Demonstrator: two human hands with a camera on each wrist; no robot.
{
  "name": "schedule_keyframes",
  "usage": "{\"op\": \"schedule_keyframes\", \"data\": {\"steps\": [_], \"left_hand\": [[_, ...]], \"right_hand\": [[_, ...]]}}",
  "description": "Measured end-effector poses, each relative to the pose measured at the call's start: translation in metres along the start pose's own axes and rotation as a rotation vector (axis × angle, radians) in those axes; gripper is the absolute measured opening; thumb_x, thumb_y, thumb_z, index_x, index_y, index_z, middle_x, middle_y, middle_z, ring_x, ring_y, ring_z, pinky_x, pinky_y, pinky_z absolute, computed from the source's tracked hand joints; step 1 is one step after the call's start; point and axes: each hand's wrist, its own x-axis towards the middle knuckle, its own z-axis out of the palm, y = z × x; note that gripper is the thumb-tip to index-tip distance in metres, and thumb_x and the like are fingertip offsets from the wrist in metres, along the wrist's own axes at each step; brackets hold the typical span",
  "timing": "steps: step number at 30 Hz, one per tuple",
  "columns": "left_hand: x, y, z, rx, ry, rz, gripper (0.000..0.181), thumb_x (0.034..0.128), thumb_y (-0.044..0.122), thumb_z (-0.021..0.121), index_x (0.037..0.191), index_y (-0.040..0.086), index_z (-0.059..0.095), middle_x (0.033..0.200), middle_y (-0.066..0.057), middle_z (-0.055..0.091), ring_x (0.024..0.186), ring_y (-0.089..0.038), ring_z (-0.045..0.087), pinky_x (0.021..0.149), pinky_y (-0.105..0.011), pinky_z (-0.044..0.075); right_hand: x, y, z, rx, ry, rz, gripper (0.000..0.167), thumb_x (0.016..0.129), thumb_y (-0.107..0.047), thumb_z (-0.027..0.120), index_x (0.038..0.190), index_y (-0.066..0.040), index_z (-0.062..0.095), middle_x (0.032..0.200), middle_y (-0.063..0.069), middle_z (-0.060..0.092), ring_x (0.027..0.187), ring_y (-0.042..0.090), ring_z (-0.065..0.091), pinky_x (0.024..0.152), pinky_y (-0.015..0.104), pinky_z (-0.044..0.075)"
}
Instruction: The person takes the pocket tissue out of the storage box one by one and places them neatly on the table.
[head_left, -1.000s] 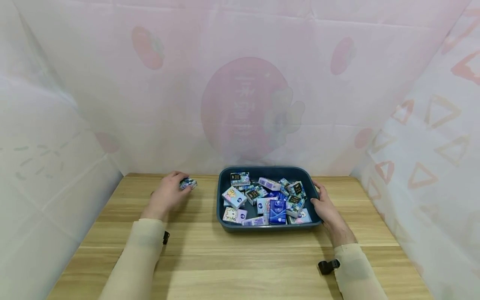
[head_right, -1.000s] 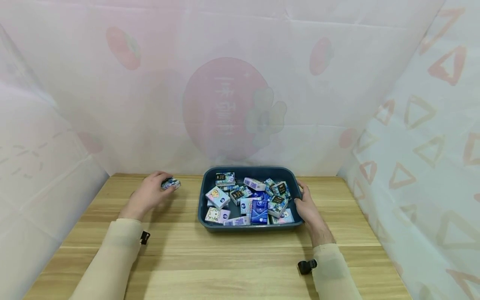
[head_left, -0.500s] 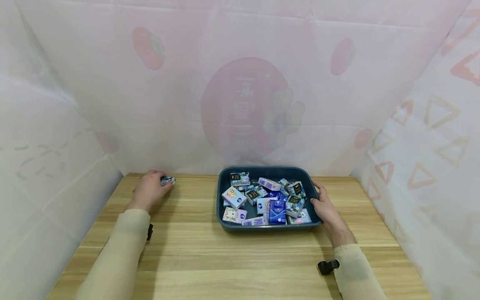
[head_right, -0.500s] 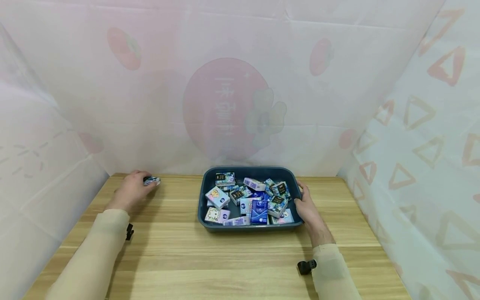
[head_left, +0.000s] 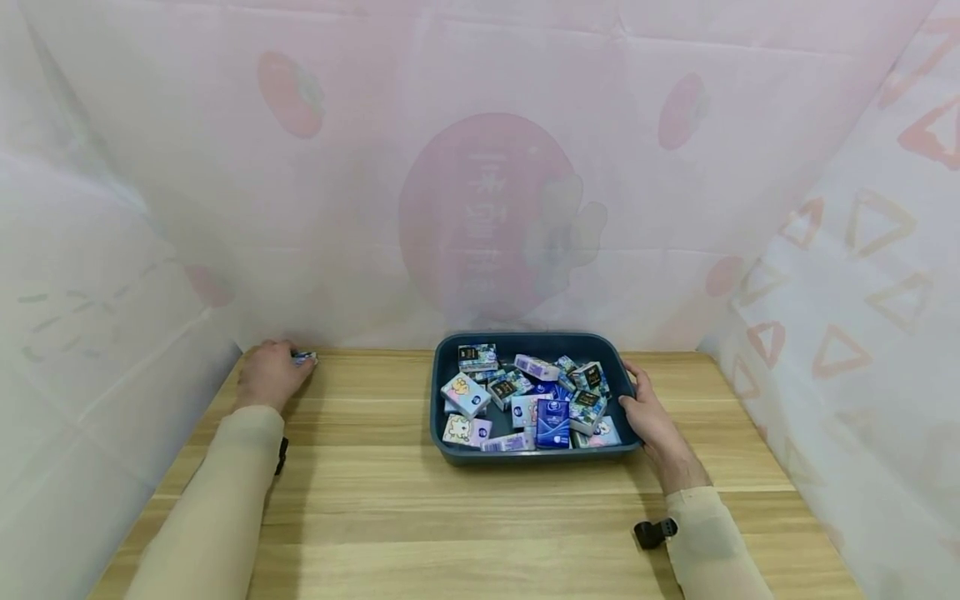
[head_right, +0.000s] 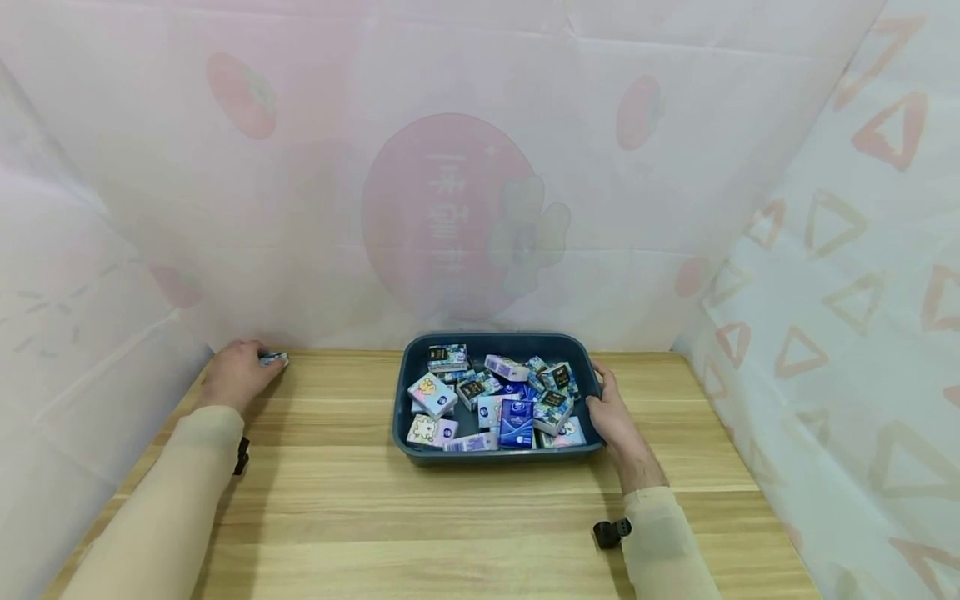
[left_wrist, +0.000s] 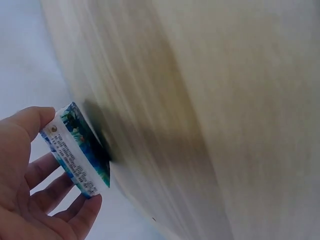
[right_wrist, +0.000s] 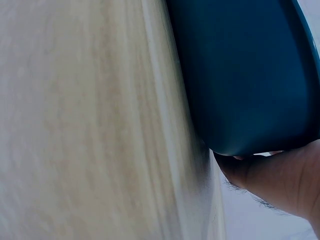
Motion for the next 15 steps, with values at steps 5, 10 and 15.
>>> {"op": "schedule_keyframes", "data": {"steps": [5,10,15], "left_hand": [[0.005,-0.005,0.004,0.029,0.016,-0.023,0.058,0.1133,0.037,0.076,0.133,-0.018,0.071,0.132,-0.047,0.068,0.119,-0.065,0.07,0.094,-0.076,0.065],[0.009,-0.007,0.009,0.02,0.004,-0.051,0.058,0.1111,0.037,0.077,0.13,-0.017,0.069,0.132,-0.048,0.065,0.121,-0.066,0.067,0.095,-0.076,0.064],[0.016,-0.02,0.023,-0.015,0.015,-0.08,0.059,0.1099,0.047,0.078,0.122,-0.01,0.066,0.131,-0.044,0.062,0.124,-0.064,0.064,0.093,-0.073,0.064]], "right_hand": [[-0.001,0.001,0.001,-0.004,-0.003,-0.002,0.076,0.123,-0.006,0.031,0.191,-0.027,0.004,0.191,0.032,0.023,0.166,0.05,0.042,0.133,0.066,0.042],[-0.001,0.0,0.001,-0.004,-0.002,-0.001,0.075,0.123,-0.006,0.031,0.191,-0.026,0.004,0.191,0.033,0.022,0.166,0.051,0.041,0.136,0.069,0.038],[0.001,-0.001,0.0,0.004,-0.001,-0.004,0.075,0.123,-0.005,0.03,0.191,-0.024,0.003,0.191,0.034,0.021,0.167,0.053,0.039,0.138,0.072,0.036]]}}
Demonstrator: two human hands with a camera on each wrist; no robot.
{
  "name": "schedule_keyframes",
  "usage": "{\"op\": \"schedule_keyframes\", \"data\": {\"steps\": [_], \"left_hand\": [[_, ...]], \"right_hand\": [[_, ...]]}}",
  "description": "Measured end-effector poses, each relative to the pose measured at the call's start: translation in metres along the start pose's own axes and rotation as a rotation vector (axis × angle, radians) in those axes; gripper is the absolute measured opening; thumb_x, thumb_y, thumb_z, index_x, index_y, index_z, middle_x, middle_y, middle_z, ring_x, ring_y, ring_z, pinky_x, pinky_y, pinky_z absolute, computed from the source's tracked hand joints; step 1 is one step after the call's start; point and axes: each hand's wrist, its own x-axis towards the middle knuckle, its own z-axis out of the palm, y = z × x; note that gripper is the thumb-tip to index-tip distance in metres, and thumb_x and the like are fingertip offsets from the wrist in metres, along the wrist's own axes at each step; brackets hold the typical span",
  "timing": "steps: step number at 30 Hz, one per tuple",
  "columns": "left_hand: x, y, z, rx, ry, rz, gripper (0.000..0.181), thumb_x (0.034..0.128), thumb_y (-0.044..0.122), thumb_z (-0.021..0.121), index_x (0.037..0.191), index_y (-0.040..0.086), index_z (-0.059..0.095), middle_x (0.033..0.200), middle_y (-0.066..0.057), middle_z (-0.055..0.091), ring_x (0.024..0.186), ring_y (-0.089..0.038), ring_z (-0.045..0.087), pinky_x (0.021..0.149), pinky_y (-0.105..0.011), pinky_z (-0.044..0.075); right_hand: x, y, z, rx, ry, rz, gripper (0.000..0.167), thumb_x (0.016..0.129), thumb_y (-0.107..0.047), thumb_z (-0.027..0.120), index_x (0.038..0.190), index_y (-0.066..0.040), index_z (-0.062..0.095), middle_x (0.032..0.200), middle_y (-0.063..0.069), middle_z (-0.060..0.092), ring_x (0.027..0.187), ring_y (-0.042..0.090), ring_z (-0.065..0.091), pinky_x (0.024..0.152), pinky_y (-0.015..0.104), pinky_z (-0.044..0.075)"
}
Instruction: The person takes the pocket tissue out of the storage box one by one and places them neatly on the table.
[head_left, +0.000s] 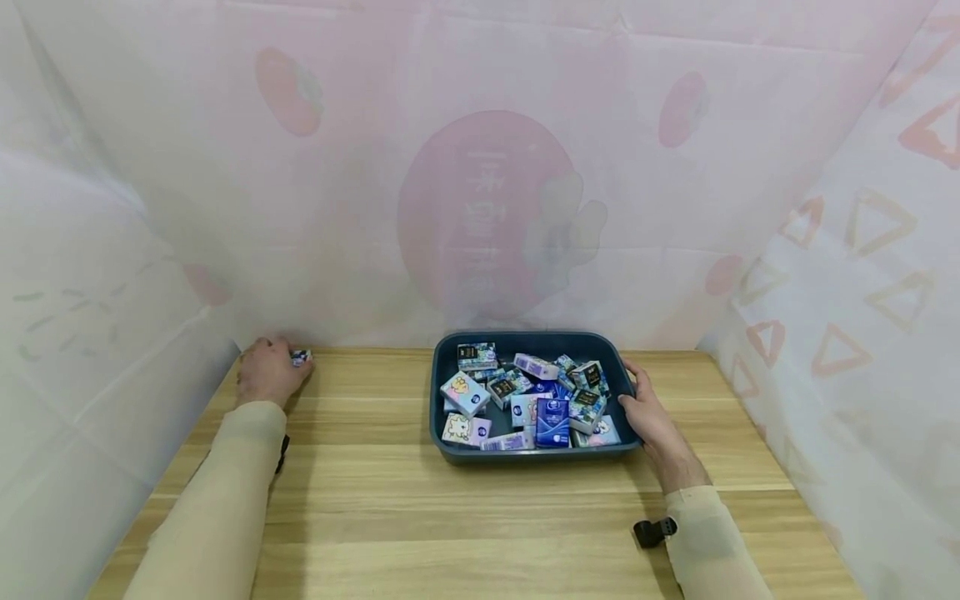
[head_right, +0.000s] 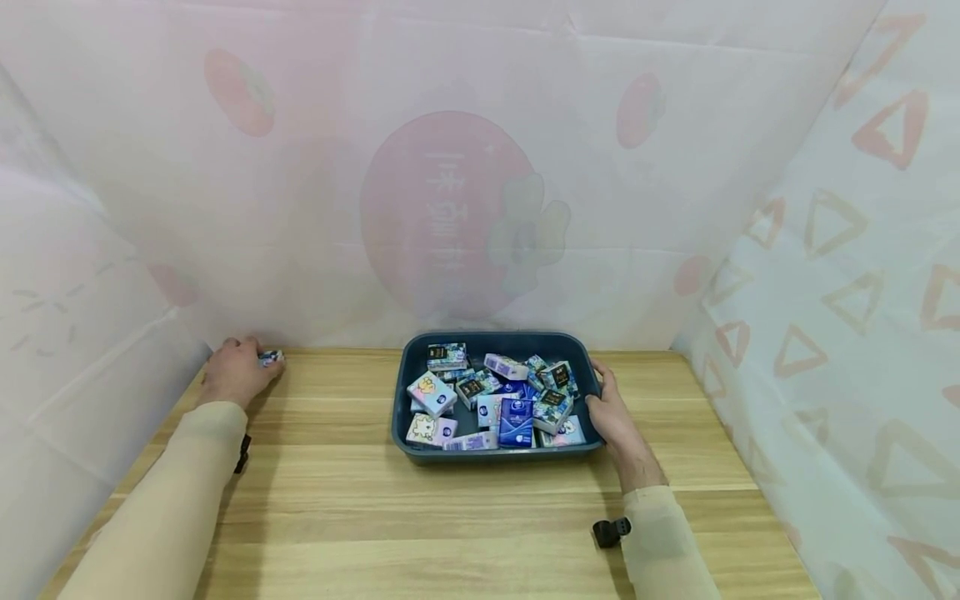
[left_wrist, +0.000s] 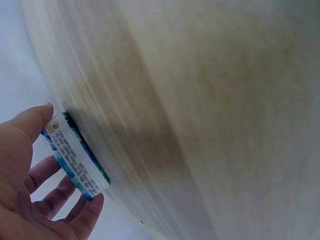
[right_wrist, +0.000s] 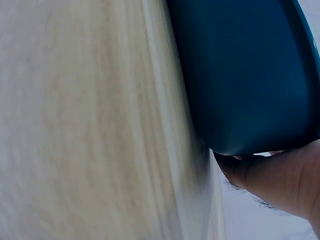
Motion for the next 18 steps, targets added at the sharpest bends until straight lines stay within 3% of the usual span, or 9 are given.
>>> {"op": "schedule_keyframes", "data": {"steps": [3,4,12,18], "left_hand": [[-0.002,0.001,-0.001,-0.019,-0.003,-0.002,0.062,0.1093,0.048,0.08,0.124,-0.01,0.065,0.134,-0.045,0.06,0.125,-0.066,0.063,0.093,-0.076,0.064],[-0.008,0.011,-0.009,-0.02,-0.021,-0.009,0.059,0.1082,0.04,0.082,0.125,-0.013,0.063,0.135,-0.049,0.058,0.126,-0.069,0.061,0.093,-0.08,0.062],[-0.016,0.018,-0.023,-0.01,-0.034,0.043,0.067,0.1107,0.041,0.079,0.138,-0.017,0.06,0.142,-0.052,0.056,0.129,-0.073,0.058,0.1,-0.084,0.058],[-0.024,0.045,-0.029,-0.047,-0.022,0.086,0.064,0.111,0.034,0.078,0.149,-0.015,0.061,0.15,-0.05,0.055,0.132,-0.072,0.06,0.101,-0.086,0.059]], "right_hand": [[0.002,0.001,0.0,0.002,-0.001,0.005,0.075,0.123,-0.005,0.03,0.191,-0.024,0.003,0.191,0.034,0.02,0.168,0.053,0.039,0.139,0.073,0.035],[0.002,0.002,0.0,0.0,-0.001,0.005,0.075,0.124,-0.005,0.029,0.191,-0.024,0.002,0.191,0.034,0.02,0.167,0.053,0.039,0.139,0.073,0.035],[0.0,0.0,0.0,0.002,0.004,0.002,0.075,0.124,-0.005,0.03,0.191,-0.026,0.004,0.191,0.033,0.022,0.165,0.051,0.042,0.136,0.07,0.038],[-0.002,0.0,0.001,-0.001,0.007,0.015,0.075,0.124,-0.006,0.032,0.191,-0.029,0.005,0.193,0.031,0.02,0.17,0.051,0.037,0.139,0.071,0.036]]}}
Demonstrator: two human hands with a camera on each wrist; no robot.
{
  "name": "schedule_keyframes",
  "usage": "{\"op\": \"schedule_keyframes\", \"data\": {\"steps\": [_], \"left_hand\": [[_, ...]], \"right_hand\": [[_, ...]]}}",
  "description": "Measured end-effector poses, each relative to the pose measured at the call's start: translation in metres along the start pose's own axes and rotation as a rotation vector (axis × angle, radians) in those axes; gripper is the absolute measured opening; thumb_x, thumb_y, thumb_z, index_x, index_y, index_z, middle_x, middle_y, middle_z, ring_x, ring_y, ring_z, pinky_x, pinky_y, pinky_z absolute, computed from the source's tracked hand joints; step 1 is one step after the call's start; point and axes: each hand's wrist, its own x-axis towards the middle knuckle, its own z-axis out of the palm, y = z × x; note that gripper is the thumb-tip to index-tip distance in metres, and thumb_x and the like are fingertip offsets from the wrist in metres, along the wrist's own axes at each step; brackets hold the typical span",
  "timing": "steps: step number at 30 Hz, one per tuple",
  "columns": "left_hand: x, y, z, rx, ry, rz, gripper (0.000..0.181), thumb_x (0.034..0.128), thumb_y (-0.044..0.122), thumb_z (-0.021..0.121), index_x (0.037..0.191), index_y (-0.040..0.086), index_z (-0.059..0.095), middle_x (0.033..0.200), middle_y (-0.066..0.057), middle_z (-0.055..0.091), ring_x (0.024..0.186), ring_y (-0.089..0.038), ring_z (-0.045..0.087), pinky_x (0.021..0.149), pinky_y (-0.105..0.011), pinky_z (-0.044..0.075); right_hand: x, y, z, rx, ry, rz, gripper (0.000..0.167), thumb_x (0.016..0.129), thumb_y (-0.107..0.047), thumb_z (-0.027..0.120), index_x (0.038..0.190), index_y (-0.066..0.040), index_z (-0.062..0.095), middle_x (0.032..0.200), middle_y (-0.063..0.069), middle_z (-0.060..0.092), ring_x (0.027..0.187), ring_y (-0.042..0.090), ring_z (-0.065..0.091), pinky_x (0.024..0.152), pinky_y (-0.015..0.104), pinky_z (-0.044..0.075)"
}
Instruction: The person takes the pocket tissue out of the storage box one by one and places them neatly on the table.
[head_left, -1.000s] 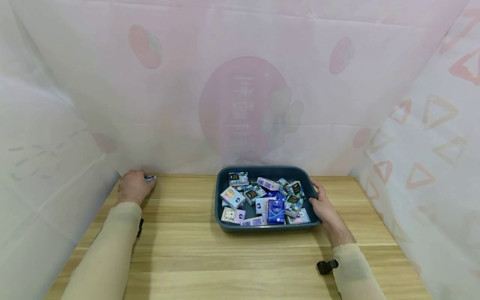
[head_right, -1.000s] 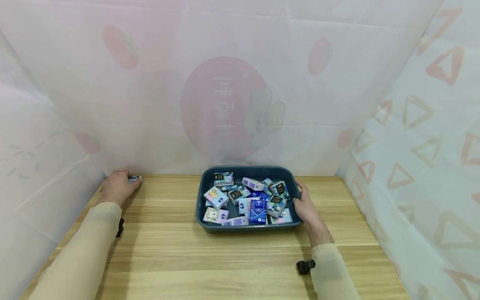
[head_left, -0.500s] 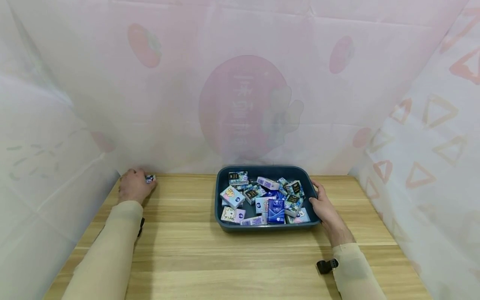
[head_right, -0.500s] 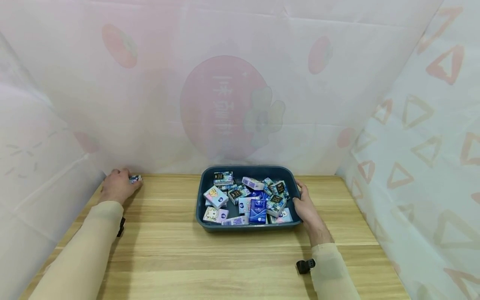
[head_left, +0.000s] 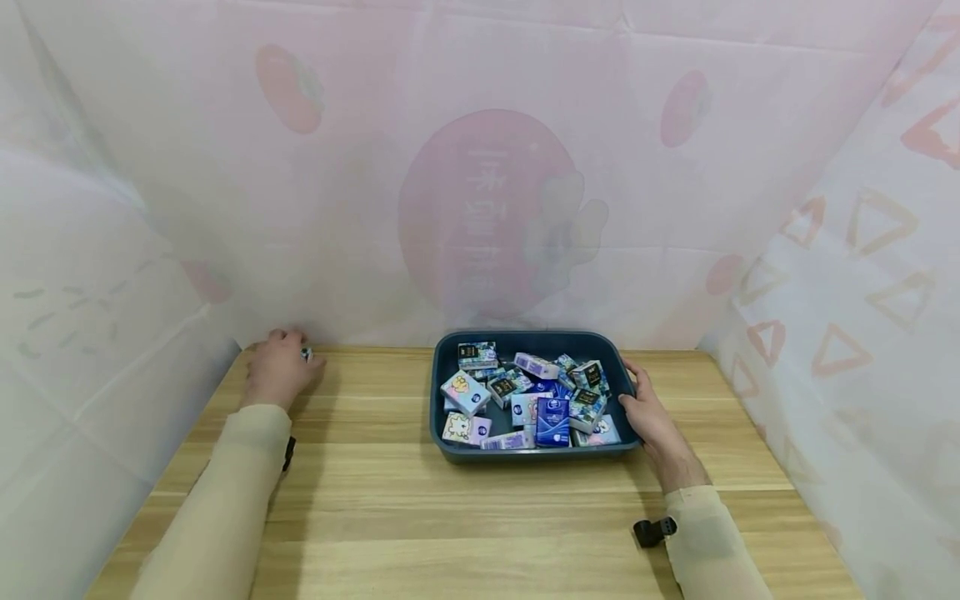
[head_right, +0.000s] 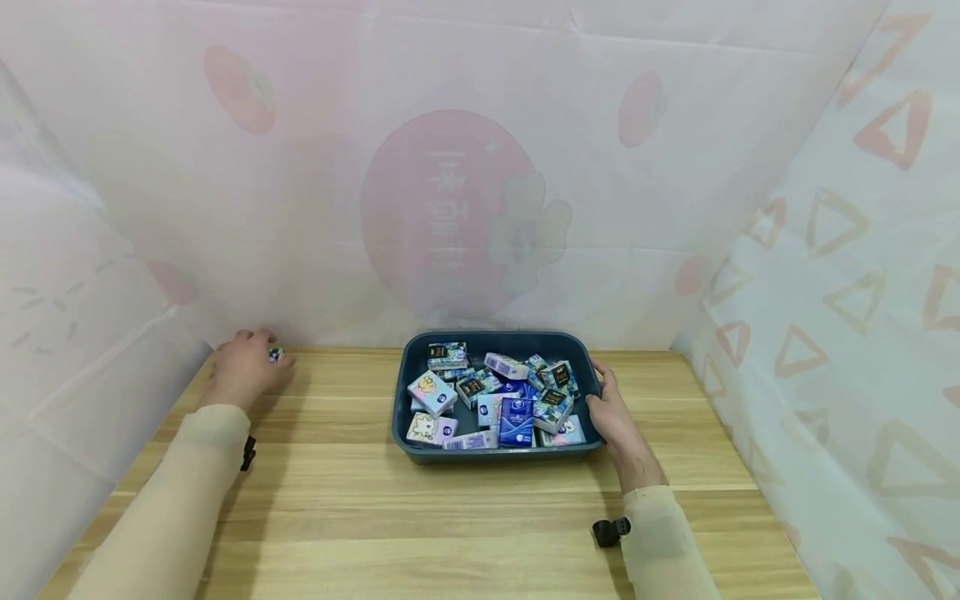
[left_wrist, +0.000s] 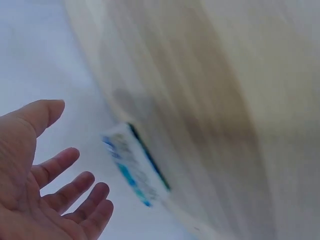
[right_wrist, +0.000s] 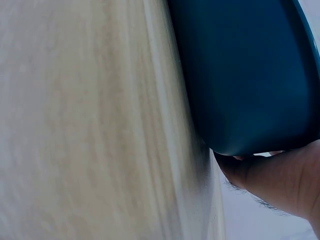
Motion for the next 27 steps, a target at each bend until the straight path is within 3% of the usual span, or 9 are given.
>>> {"op": "schedule_keyframes", "data": {"steps": [10,15,20,23,27], "left_hand": [[-0.015,0.06,-0.004,-0.12,0.032,0.096,0.057,0.1192,0.03,0.065,0.157,-0.012,0.058,0.159,-0.042,0.056,0.15,-0.065,0.052,0.129,-0.079,0.045],[-0.023,0.085,-0.003,-0.149,0.041,0.131,0.055,0.1204,0.033,0.063,0.158,-0.008,0.059,0.164,-0.039,0.055,0.154,-0.062,0.051,0.13,-0.079,0.046],[-0.033,0.105,-0.003,-0.171,0.045,0.15,0.054,0.1209,0.034,0.061,0.158,-0.005,0.06,0.167,-0.036,0.056,0.154,-0.06,0.053,0.128,-0.077,0.05],[-0.039,0.117,-0.003,-0.175,0.05,0.167,0.053,0.121,0.034,0.06,0.157,-0.004,0.062,0.165,-0.034,0.058,0.152,-0.059,0.055,0.127,-0.076,0.051],[-0.046,0.131,0.0,-0.174,0.06,0.196,0.051,0.1214,0.034,0.061,0.157,-0.002,0.063,0.165,-0.032,0.06,0.151,-0.057,0.058,0.127,-0.074,0.052]], "right_hand": [[0.002,0.001,-0.002,-0.006,-0.001,-0.008,0.075,0.124,-0.006,0.031,0.191,-0.026,0.005,0.191,0.033,0.024,0.164,0.05,0.043,0.133,0.064,0.041],[0.001,0.002,-0.002,-0.016,-0.006,-0.029,0.076,0.123,-0.005,0.032,0.191,-0.024,0.003,0.187,0.033,0.031,0.154,0.047,0.053,0.115,0.05,0.053],[0.001,0.001,-0.001,-0.022,-0.011,-0.045,0.076,0.123,-0.005,0.031,0.191,-0.023,0.002,0.184,0.034,0.034,0.147,0.044,0.059,0.101,0.037,0.054],[0.001,0.001,-0.002,-0.024,-0.011,-0.042,0.076,0.123,-0.006,0.031,0.191,-0.023,0.002,0.185,0.034,0.033,0.149,0.044,0.057,0.103,0.039,0.053],[0.002,0.001,-0.002,-0.022,-0.009,-0.033,0.076,0.123,-0.005,0.031,0.191,-0.023,0.001,0.187,0.034,0.03,0.154,0.047,0.053,0.114,0.05,0.052]]}}
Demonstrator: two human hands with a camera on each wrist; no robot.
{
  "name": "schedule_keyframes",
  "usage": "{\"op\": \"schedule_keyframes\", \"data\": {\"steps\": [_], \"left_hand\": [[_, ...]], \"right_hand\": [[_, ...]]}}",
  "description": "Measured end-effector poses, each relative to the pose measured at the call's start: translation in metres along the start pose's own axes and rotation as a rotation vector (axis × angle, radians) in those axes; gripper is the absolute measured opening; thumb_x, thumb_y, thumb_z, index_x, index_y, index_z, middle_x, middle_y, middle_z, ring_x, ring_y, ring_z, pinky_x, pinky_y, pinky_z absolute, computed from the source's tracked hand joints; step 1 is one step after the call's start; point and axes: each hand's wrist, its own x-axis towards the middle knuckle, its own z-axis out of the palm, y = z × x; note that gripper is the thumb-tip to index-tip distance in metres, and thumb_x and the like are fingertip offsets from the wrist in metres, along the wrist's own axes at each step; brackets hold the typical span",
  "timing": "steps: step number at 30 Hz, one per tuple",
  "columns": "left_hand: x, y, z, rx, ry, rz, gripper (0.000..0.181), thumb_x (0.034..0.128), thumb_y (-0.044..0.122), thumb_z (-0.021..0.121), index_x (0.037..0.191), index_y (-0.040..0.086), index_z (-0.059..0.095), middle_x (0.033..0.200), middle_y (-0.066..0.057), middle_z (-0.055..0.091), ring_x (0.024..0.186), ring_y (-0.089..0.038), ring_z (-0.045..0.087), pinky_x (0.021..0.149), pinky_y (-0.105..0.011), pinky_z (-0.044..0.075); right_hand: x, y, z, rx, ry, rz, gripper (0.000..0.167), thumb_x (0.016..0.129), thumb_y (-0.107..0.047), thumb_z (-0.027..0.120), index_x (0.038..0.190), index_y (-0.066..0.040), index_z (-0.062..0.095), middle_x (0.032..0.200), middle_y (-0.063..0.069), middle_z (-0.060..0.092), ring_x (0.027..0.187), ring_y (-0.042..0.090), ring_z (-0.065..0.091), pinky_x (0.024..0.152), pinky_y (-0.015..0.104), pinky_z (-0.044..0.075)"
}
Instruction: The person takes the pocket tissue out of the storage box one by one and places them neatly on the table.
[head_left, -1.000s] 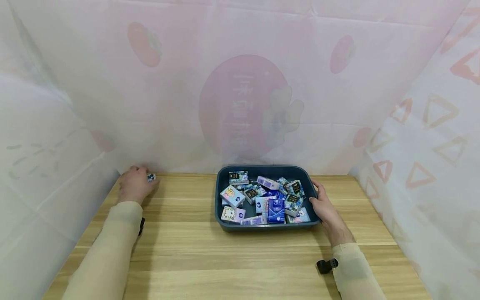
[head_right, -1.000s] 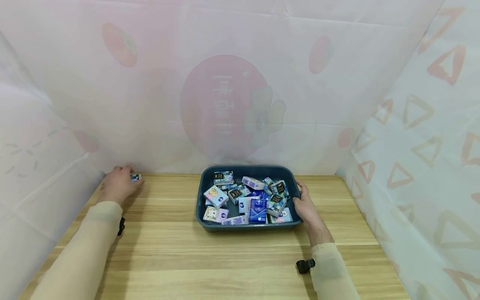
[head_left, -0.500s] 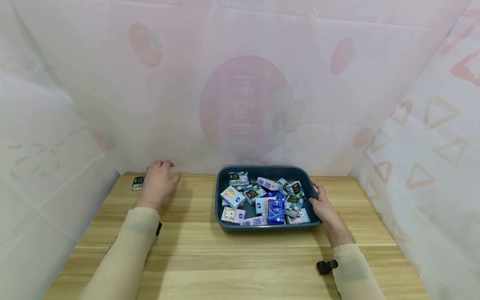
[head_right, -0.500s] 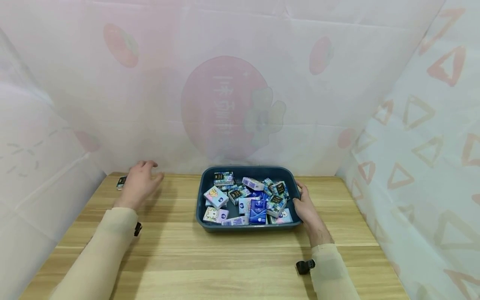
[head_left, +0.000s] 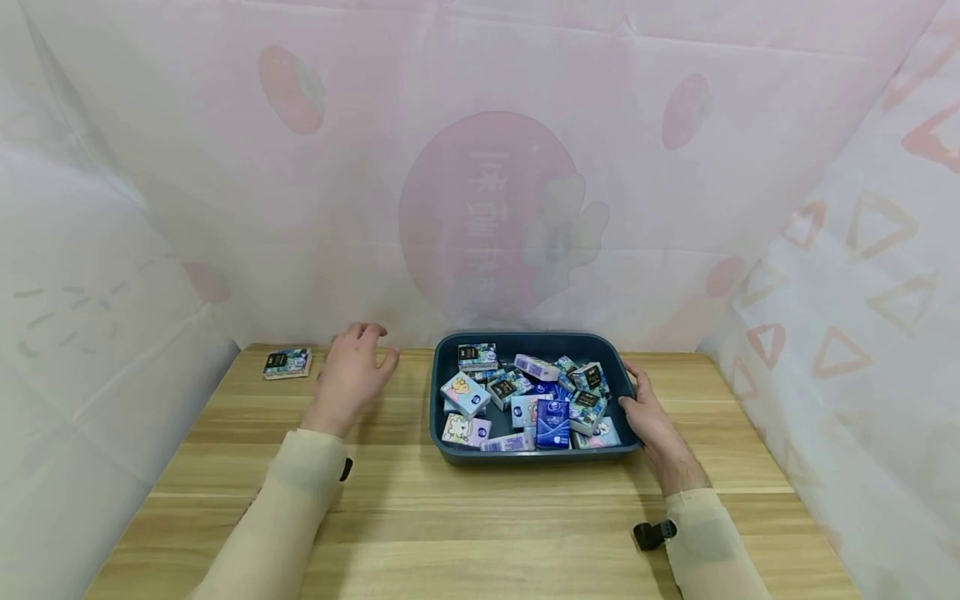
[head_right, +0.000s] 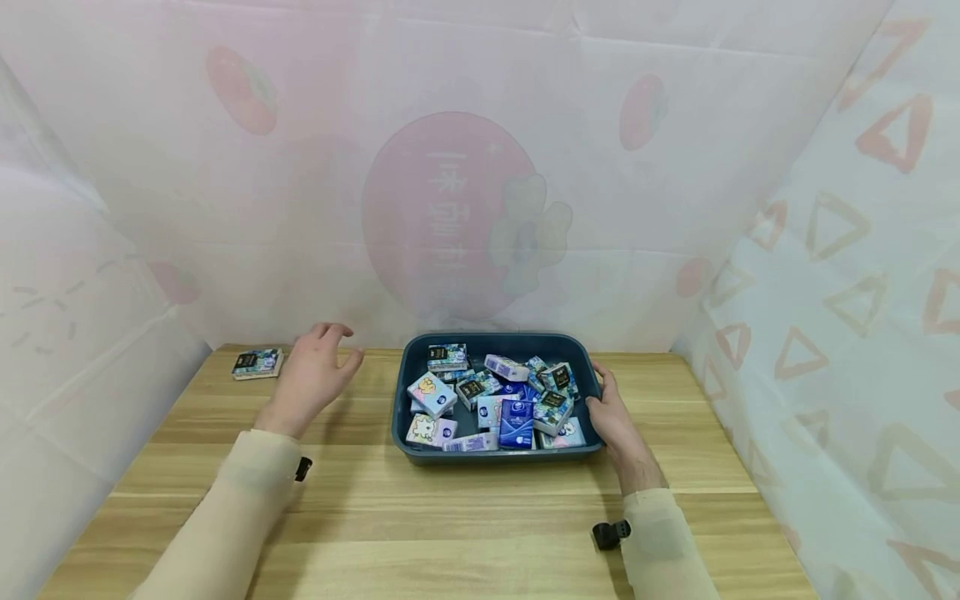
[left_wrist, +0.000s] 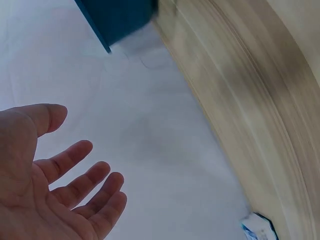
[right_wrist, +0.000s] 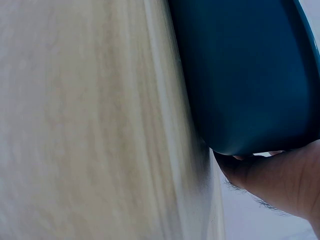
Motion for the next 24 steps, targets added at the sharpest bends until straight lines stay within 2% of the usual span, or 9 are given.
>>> {"op": "schedule_keyframes", "data": {"steps": [4,8,16,24], "left_hand": [[-0.004,0.013,0.005,-0.002,0.0,0.021,0.05,0.1203,0.034,0.065,0.155,-0.001,0.064,0.165,-0.029,0.062,0.15,-0.056,0.06,0.128,-0.073,0.053],[-0.009,0.027,0.01,0.001,-0.003,0.041,0.048,0.1187,0.033,0.068,0.153,0.0,0.066,0.162,-0.028,0.064,0.148,-0.054,0.062,0.125,-0.073,0.055],[-0.019,0.051,0.021,0.012,-0.014,0.084,0.047,0.1177,0.034,0.071,0.151,0.002,0.069,0.157,-0.024,0.069,0.144,-0.048,0.067,0.122,-0.069,0.059],[-0.027,0.069,0.035,0.094,-0.047,0.158,0.05,0.1147,0.037,0.077,0.151,0.003,0.071,0.155,-0.023,0.071,0.141,-0.047,0.07,0.119,-0.067,0.062]], "right_hand": [[0.001,0.0,0.0,0.005,0.002,0.012,0.076,0.124,-0.006,0.031,0.191,-0.024,0.001,0.189,0.034,0.025,0.162,0.05,0.046,0.127,0.062,0.046],[0.003,0.001,0.0,0.013,0.001,0.017,0.076,0.124,-0.006,0.03,0.191,-0.024,0.0,0.191,0.034,0.023,0.166,0.051,0.042,0.132,0.065,0.043],[0.004,0.002,0.0,0.012,0.003,0.018,0.076,0.124,-0.006,0.03,0.191,-0.024,0.0,0.19,0.035,0.024,0.164,0.051,0.044,0.13,0.064,0.044],[0.004,0.003,0.0,0.009,0.0,0.013,0.076,0.124,-0.006,0.03,0.191,-0.024,0.0,0.188,0.035,0.027,0.159,0.049,0.047,0.127,0.062,0.046]]}}
